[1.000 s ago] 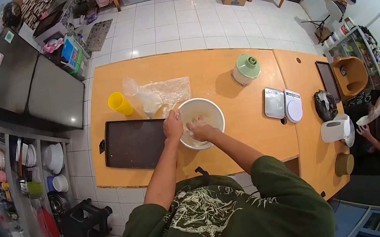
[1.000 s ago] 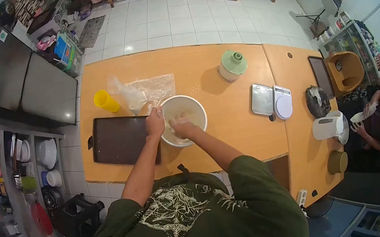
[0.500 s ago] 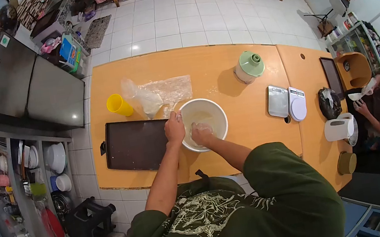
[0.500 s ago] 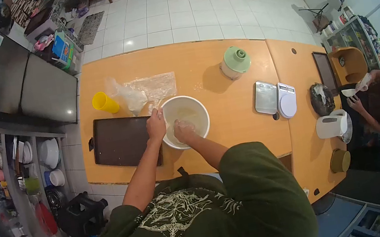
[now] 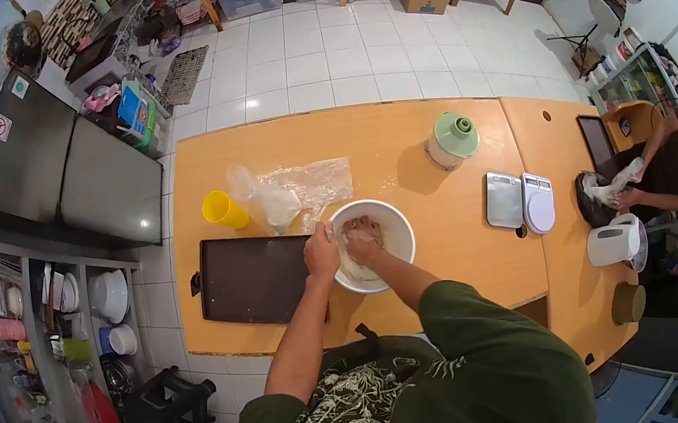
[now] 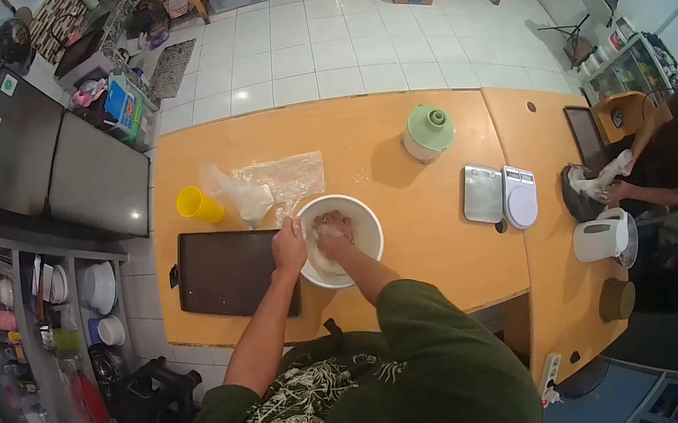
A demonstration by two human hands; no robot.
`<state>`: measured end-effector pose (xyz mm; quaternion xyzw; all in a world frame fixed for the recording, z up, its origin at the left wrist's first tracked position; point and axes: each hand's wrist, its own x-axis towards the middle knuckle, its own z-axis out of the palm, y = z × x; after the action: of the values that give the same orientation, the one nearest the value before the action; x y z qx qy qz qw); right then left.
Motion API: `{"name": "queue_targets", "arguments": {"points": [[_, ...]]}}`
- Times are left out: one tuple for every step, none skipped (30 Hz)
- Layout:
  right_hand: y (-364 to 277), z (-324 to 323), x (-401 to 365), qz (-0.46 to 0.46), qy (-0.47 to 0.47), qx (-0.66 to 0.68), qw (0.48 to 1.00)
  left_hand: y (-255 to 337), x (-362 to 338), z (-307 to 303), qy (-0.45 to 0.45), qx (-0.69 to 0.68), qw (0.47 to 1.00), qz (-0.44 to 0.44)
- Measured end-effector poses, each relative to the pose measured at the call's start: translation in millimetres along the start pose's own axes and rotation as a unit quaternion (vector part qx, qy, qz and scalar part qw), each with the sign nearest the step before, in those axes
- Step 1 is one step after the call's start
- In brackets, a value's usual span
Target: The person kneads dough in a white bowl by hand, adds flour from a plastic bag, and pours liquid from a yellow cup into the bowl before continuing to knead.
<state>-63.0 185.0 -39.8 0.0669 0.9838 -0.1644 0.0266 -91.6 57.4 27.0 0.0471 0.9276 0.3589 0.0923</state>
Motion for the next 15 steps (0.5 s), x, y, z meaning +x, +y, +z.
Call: {"name": "queue_targets", "arguments": {"points": [[2,-1,0,0.002,0.001,0.000,1.000,1,0,1,0.004,0.005,1.000,0.001],[3,-2,1,-0.028,-0.045,-0.037,0.998,2,0,1,0.003,0.006,1.000,0.001],[3,-4,2,-0.057,-0.090,-0.074,0.992,0,1,2,0.009,0.013,1.000,-0.001],[6,-8,3,-0.054,-0.090,-0.074,0.992,1,2,4,0.014,0.018,1.000,-0.003],[11,-11,2,-0.081,-0.185,-0.030,0.979,0,0,7,0.011,0.017,1.000,-0.002],[13,-18,3,-0.107,-0.276,0.015,0.955,-1,0,6,0.010,0.018,1.000,-0.001],[11,-32,1,-0.106,-0.274,0.016,0.956,-1,3,4,0.010,0.020,1.000,0.000],[11,-46,-5,-0.120,-0.300,0.020,0.946,-1,3,4,0.010,0.021,1.000,0.000],[8,-61,-12,-0.134,-0.327,0.024,0.935,0,3,3,0.010,0.021,1.000,0.000],[5,-70,-21,-0.133,-0.330,0.025,0.934,0,2,3,0.009,0.022,1.000,-0.002],[3,-79,-32,-0.148,-0.311,0.006,0.939,1,1,3,0.007,0.021,1.000,-0.005],[2,-82,-41,-0.163,-0.292,-0.014,0.942,1,1,2,0.005,0.022,1.000,-0.007],[0,-80,-49,-0.163,-0.294,-0.015,0.942,3,1,1,0.005,0.022,1.000,-0.009],[-4,-77,-59,-0.127,-0.302,-0.018,0.945,4,0,1,0.004,0.020,1.000,-0.011],[-7,-74,-64,-0.091,-0.308,-0.020,0.947,4,-1,2,0.008,0.023,1.000,-0.012]]}}
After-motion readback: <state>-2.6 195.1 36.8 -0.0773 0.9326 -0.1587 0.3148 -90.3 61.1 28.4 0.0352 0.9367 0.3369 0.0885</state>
